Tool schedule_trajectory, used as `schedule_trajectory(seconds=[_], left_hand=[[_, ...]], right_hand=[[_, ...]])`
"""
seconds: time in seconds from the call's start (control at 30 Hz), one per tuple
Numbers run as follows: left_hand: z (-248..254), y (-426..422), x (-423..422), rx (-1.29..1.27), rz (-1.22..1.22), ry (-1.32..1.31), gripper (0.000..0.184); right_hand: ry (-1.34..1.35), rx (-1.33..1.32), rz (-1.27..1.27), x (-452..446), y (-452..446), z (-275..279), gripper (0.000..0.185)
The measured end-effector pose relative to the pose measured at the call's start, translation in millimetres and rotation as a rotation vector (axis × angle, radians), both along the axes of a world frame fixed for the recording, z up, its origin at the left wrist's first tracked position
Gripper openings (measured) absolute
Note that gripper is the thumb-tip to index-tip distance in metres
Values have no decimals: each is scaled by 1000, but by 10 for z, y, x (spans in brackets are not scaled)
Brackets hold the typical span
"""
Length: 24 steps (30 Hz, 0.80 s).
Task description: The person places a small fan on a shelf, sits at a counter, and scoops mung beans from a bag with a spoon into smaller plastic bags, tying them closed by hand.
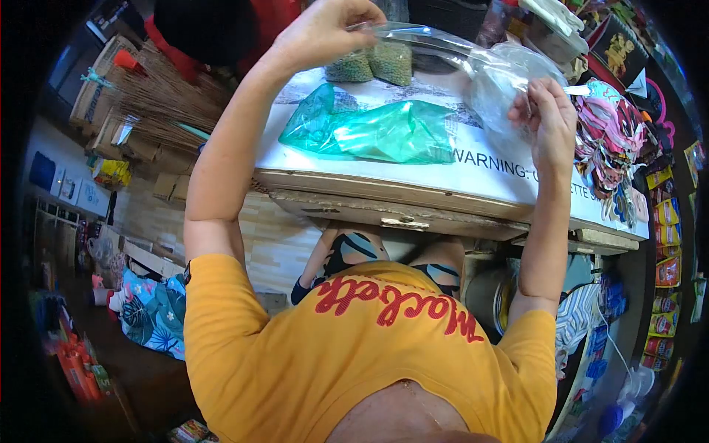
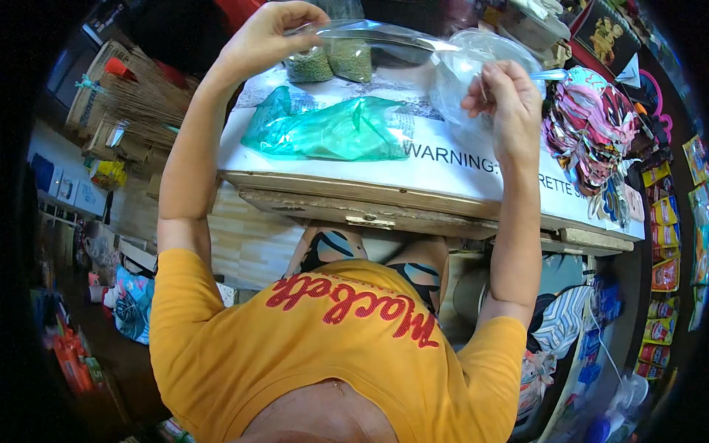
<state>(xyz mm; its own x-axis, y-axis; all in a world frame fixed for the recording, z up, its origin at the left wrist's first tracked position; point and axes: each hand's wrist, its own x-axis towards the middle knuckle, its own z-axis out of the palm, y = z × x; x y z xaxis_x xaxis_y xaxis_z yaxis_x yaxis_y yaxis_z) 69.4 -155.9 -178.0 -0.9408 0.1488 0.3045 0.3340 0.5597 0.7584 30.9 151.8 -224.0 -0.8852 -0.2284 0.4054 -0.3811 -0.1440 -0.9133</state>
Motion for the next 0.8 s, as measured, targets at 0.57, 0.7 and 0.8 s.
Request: schedule_trajectory(seconds=[0.57, 0.7, 0.8], left_hand=[[-313, -626, 249, 51, 235, 269, 20], [-255, -257, 354, 16, 338, 423, 25], [-433, 146, 255, 72, 95, 493, 17]], right_hand=[[622, 240, -430, 15, -242, -94, 12], [497, 282, -220, 279, -409, 59, 17], [288, 364, 144, 375, -635, 58, 19]])
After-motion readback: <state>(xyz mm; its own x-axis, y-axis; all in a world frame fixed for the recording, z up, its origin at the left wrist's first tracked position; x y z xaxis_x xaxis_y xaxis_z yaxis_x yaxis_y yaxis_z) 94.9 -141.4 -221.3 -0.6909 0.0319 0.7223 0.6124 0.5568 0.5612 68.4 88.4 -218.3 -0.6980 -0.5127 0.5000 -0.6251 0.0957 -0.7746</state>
